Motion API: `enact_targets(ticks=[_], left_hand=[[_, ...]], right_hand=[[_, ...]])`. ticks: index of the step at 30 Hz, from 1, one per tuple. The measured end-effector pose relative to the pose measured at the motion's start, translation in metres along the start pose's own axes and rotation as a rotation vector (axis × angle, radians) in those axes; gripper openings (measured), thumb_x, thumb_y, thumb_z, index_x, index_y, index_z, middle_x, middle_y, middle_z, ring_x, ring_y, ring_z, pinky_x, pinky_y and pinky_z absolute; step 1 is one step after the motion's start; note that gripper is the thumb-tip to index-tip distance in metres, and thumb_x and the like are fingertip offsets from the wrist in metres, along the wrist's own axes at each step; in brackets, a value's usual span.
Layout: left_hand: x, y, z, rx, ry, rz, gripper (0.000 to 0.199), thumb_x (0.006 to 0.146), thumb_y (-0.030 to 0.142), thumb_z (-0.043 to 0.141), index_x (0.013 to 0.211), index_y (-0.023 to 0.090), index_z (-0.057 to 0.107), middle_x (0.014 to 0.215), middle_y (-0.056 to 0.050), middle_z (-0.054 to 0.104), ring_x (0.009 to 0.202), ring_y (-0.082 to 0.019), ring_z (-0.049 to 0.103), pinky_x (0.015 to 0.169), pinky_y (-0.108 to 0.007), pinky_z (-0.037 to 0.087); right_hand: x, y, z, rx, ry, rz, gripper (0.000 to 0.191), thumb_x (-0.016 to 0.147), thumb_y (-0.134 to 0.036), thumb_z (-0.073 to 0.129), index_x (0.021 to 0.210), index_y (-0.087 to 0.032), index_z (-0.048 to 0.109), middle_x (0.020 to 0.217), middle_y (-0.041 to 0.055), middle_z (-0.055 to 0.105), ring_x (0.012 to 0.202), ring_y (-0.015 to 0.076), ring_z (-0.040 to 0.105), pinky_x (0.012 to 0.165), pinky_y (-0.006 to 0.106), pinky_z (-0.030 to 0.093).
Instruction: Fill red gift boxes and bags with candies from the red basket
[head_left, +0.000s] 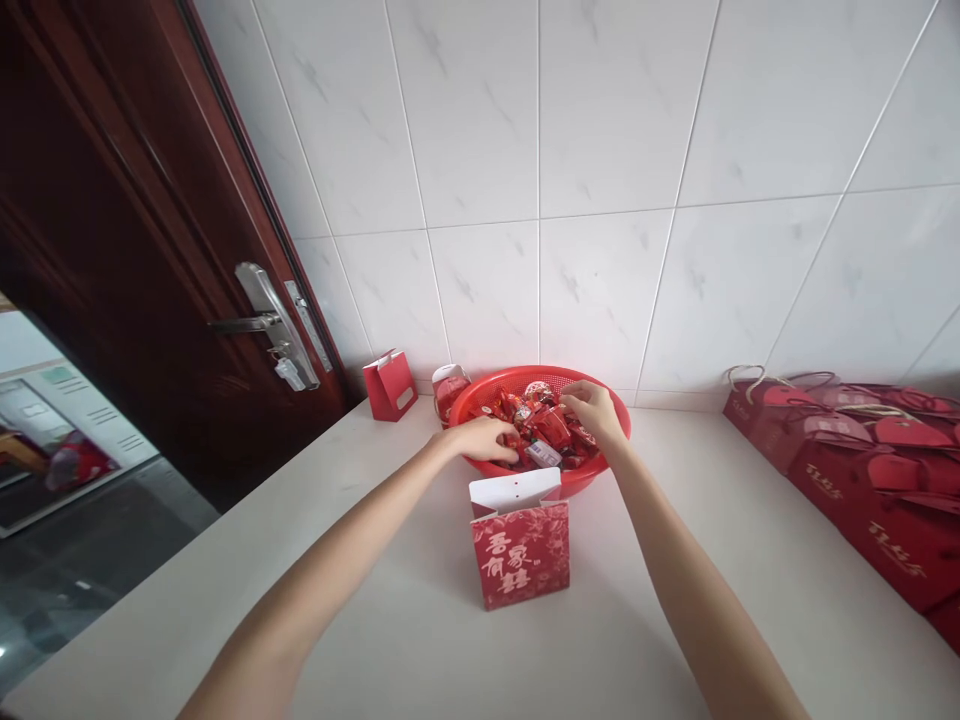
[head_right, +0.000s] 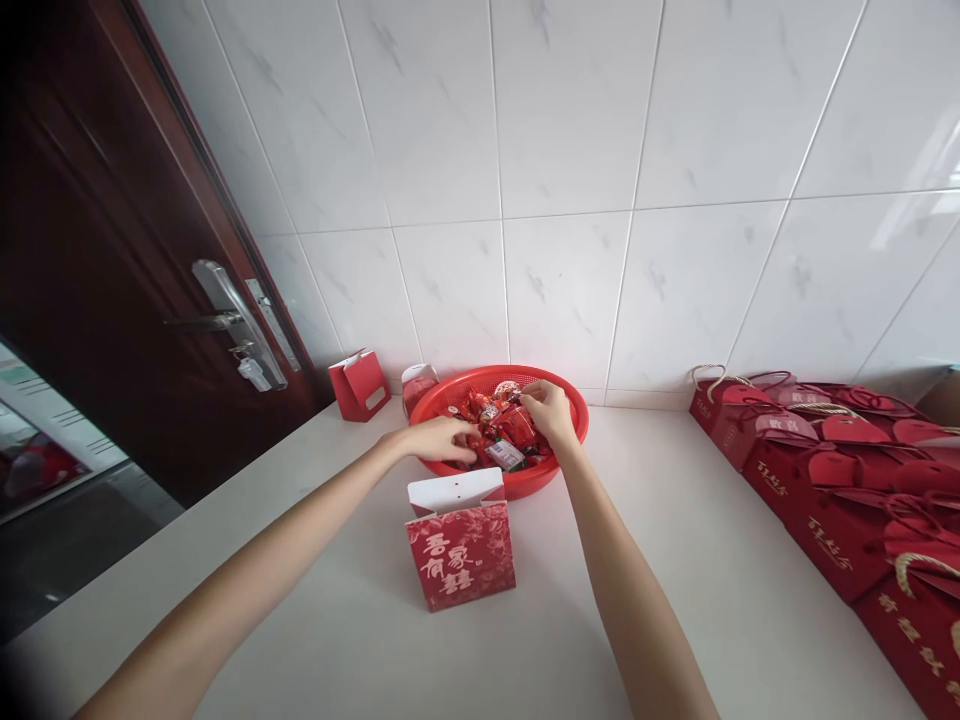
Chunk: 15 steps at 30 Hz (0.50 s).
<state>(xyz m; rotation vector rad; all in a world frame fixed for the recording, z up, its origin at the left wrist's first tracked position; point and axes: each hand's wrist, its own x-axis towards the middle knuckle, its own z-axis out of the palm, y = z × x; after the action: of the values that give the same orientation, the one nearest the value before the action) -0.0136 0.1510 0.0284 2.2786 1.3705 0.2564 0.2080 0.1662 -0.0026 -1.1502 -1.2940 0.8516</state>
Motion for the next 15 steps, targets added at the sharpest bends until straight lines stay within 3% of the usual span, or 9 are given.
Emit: enact_targets(ticks=[4, 7, 10, 15], left_hand=[[0.017, 0.004, 0.002, 0.264, -0.245, -0.042, 0.082, 0.053, 0.044, 0.084, 0.131, 0.025, 0.067, 0.133, -0.014, 0.068, 0.122, -0.041, 0.061, 0.100, -0.043, 0.047], [0.030, 0.014, 0.002, 0.337, -0.335, -0.115, 0.106, 0.050, 0.043, 0.086, 0.148, 0.027, 0.051, 0.137, -0.015, 0.066, 0.122, -0.041, 0.062, 0.098, -0.044, 0.049], [0.041, 0.025, 0.005, 0.315, -0.349, -0.150, 0.106, 0.055, 0.047, 0.085, 0.151, 0.026, 0.047, 0.131, -0.014, 0.069, 0.114, -0.038, 0.066, 0.087, -0.039, 0.053], [0.055, 0.038, 0.018, 0.307, -0.299, -0.108, 0.083, 0.057, 0.044, 0.084, 0.133, 0.020, 0.062, 0.119, -0.014, 0.073, 0.102, -0.034, 0.069, 0.078, -0.034, 0.054]], right_hand=[[-0.001, 0.003, -0.002, -0.006, -0.008, 0.023, 0.010, 0.067, -0.023, 0.065, 0.077, -0.020, 0.067, 0.074, 0.0037, 0.072, 0.069, 0.0202, 0.068, 0.063, 0.030, 0.053], [-0.003, 0.004, -0.001, 0.004, -0.026, 0.035, 0.010, 0.069, -0.021, 0.063, 0.077, -0.020, 0.067, 0.076, 0.0041, 0.073, 0.069, 0.0200, 0.069, 0.063, 0.030, 0.054], [-0.004, 0.004, 0.001, 0.015, -0.042, 0.042, 0.009, 0.068, -0.019, 0.063, 0.076, -0.019, 0.068, 0.077, 0.0039, 0.073, 0.068, 0.0194, 0.069, 0.062, 0.030, 0.054], [-0.005, 0.003, 0.000, 0.045, -0.031, 0.062, 0.009, 0.067, -0.019, 0.065, 0.075, -0.020, 0.067, 0.076, 0.0029, 0.072, 0.067, 0.0187, 0.068, 0.061, 0.029, 0.053]])
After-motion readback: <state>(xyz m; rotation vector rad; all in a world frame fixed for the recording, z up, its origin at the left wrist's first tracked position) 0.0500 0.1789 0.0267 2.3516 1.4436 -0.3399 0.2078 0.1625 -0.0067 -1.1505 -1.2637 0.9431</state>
